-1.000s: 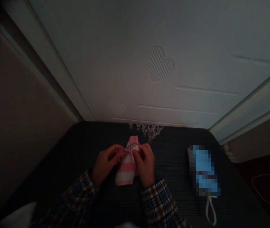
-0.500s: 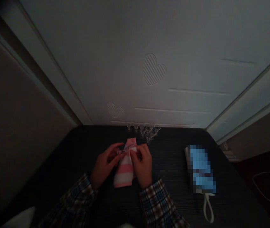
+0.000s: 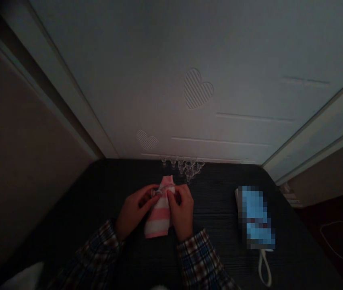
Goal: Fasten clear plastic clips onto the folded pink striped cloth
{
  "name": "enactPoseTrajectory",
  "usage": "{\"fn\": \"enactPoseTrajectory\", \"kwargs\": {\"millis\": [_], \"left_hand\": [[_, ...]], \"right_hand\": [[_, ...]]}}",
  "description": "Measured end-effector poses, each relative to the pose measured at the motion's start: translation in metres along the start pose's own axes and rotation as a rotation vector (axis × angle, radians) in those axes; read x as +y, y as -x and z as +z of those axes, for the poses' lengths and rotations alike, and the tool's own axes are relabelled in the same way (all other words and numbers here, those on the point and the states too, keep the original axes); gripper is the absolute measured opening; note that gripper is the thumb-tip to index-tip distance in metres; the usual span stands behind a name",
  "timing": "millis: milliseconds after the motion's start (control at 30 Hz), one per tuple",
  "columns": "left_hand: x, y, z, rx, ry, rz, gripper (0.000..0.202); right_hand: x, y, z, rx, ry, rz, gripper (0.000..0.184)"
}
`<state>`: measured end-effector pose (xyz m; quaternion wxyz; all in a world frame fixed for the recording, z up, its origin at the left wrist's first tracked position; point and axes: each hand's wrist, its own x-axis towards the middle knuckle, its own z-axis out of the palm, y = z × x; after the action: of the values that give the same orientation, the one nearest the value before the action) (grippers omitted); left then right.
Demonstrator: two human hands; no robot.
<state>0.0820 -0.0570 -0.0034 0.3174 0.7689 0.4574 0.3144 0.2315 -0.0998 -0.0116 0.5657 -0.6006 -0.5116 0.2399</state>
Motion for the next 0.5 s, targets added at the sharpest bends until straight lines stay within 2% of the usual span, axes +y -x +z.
{"fn": "enactPoseTrajectory", "kwargs": {"millis": [500], "left_hand": [[-0.0014, 0.0013, -0.0019, -0.016, -0.128, 0.093, 0.034]], "right_hand": [[0.0068, -0.0013, 0.0007, 0.02, -0.047, 0.022, 0.012]]}}
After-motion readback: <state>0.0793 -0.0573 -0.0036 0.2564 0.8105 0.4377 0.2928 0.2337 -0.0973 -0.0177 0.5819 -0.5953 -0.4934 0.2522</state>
